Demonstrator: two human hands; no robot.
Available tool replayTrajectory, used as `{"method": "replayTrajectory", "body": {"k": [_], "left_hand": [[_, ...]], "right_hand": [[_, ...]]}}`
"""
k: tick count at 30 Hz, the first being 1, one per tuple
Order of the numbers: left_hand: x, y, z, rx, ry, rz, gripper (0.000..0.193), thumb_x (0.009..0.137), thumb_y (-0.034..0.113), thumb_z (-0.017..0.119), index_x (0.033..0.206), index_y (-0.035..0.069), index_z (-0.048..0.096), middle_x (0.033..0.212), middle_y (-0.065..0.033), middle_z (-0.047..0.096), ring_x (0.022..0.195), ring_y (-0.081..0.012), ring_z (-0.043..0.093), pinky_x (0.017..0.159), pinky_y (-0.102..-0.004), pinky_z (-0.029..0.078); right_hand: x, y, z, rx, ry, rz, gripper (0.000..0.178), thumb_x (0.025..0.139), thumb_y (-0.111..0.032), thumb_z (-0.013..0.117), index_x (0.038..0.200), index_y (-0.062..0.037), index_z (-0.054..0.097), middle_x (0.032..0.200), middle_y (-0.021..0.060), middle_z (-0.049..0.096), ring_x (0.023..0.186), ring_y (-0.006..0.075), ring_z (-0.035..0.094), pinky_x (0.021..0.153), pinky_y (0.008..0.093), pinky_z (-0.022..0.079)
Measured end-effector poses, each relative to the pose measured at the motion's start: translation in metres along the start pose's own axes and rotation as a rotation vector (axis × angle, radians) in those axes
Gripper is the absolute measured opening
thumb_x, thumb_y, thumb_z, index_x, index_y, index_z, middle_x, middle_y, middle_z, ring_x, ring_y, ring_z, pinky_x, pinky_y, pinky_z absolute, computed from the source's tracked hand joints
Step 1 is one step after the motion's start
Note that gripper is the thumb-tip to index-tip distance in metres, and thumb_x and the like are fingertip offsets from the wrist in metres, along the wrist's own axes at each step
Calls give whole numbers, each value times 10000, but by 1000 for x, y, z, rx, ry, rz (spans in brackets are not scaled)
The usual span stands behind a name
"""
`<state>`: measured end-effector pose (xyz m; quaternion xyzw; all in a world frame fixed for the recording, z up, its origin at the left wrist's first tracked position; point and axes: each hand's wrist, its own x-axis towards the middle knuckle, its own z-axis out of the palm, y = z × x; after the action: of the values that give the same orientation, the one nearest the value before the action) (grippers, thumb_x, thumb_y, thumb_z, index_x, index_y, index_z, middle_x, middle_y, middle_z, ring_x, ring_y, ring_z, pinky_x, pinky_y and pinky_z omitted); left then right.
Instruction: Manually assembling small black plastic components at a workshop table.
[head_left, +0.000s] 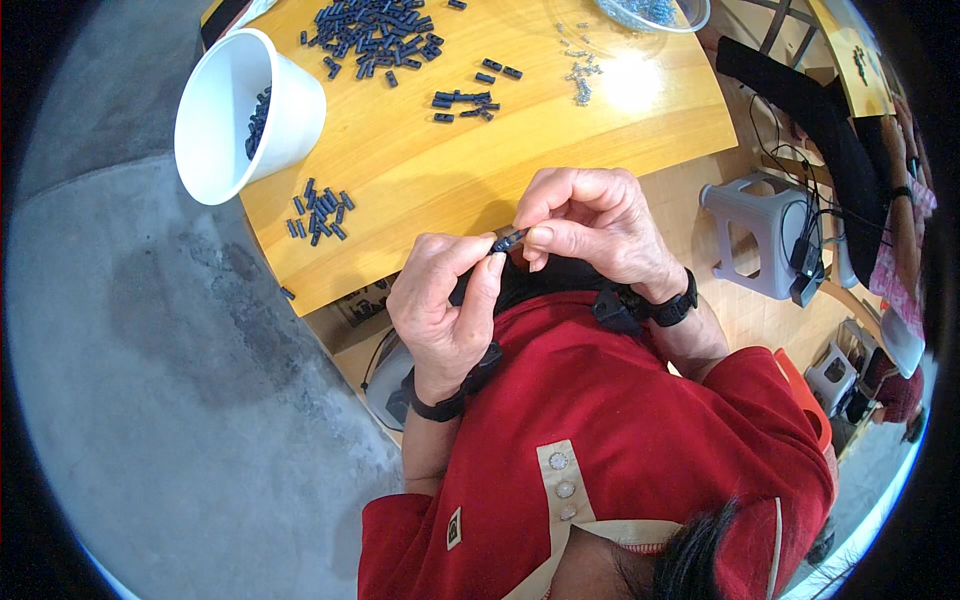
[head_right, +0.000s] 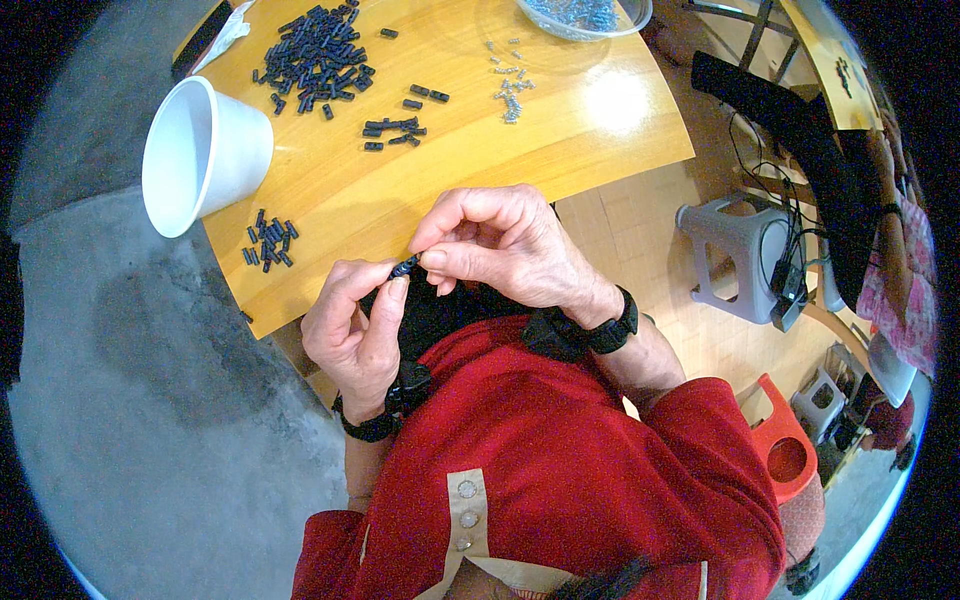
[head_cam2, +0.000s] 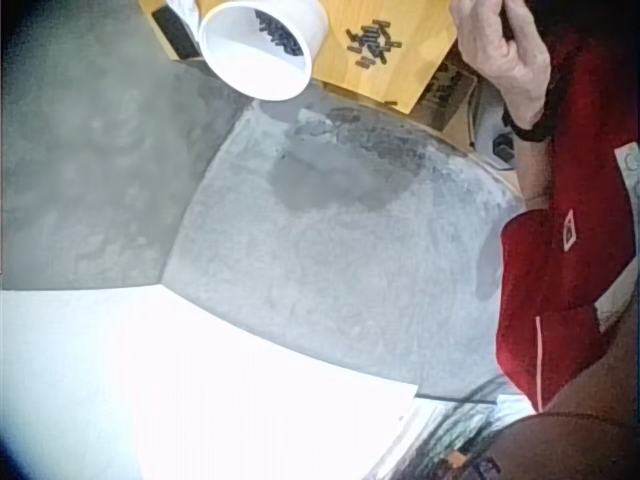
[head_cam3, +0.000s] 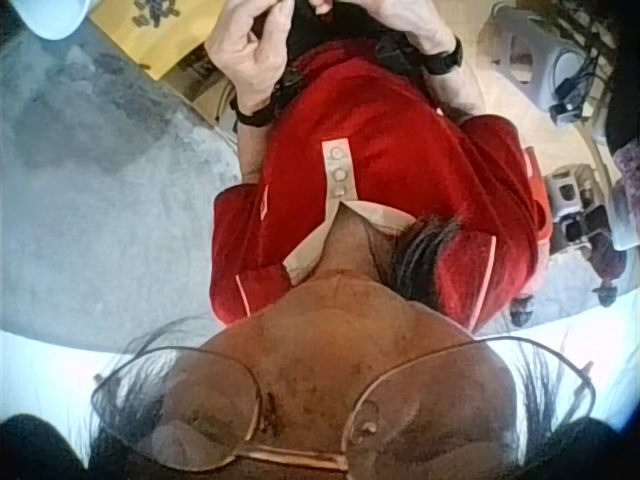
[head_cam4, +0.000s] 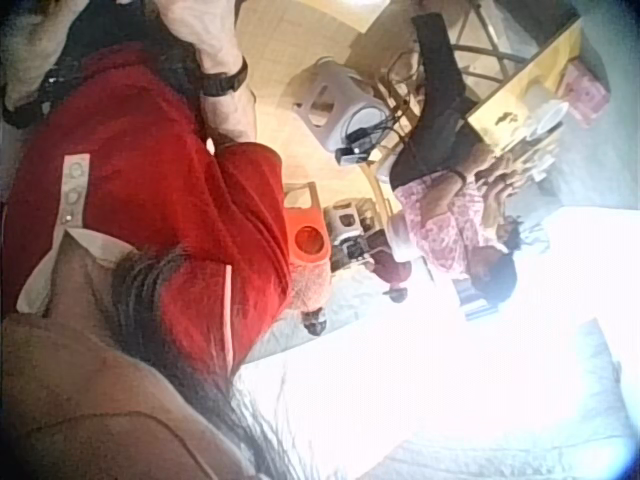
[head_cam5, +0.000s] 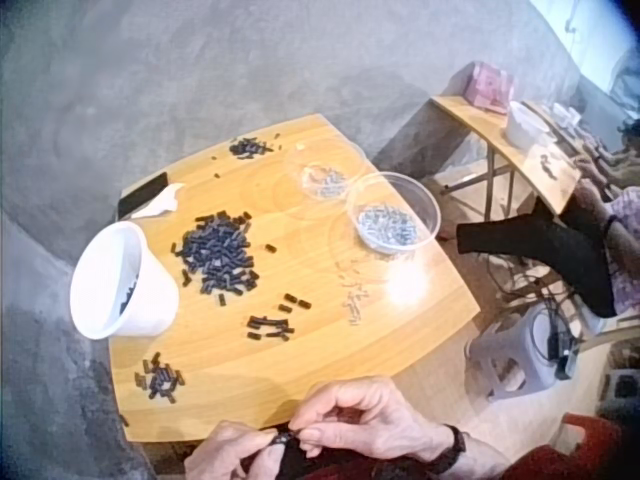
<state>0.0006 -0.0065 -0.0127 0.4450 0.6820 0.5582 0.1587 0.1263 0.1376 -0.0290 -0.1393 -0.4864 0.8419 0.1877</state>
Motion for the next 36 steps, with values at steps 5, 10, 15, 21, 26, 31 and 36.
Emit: {"method": "replayTrajectory", "body": {"k": [5,10,15,21,26,31,36], "left_hand": [[3,1,1,71,20,63,168,776,-58,707,928,8,675,747,-100,622,657,-242,575,609,-332,453],[5,3,0,119,13,84,167,776,-61,702,924,10,667,747,-105,618,660,-251,576,613,-338,454],[2,0,1,92,18,37,158,786,-59,694,927,2,662,758,-106,620,665,-250,578,622,-334,458],[-4,-5,2,58,16,-22,142,804,-62,675,933,-7,658,778,-103,630,677,-222,584,635,-310,462],[-4,-6,3,-47,-12,-61,149,817,-70,671,959,-23,667,806,-97,651,697,-186,591,644,-291,462],[-4,-9,6,-200,-4,-70,158,827,-94,660,975,-40,668,830,-100,664,716,-169,597,654,-273,465],[-5,-1,7,-253,-27,-161,85,875,-49,646,960,-47,659,850,-91,661,762,-134,602,698,-246,469]], "right_hand": [[-1,-2,-1,-69,-20,-37,44,914,-20,669,954,-5,678,824,15,652,697,75,616,634,213,518],[2,-6,-7,-246,-106,-58,72,900,6,668,965,34,654,902,102,624,732,144,638,669,257,549],[4,6,-9,-16,-102,-12,53,894,23,666,940,36,643,901,111,620,731,147,643,657,264,554],[2,16,-7,67,-79,20,52,897,26,659,943,39,639,897,116,617,717,148,640,651,266,555],[1,14,-6,56,-78,-17,67,909,-21,675,966,7,656,844,47,662,706,93,640,656,225,538],[1,12,-5,84,-91,-12,69,908,-25,678,967,3,657,857,49,668,717,93,641,661,227,538],[2,17,-5,46,-95,-26,70,908,-25,678,972,-1,661,874,59,678,722,95,642,651,226,535]]}}
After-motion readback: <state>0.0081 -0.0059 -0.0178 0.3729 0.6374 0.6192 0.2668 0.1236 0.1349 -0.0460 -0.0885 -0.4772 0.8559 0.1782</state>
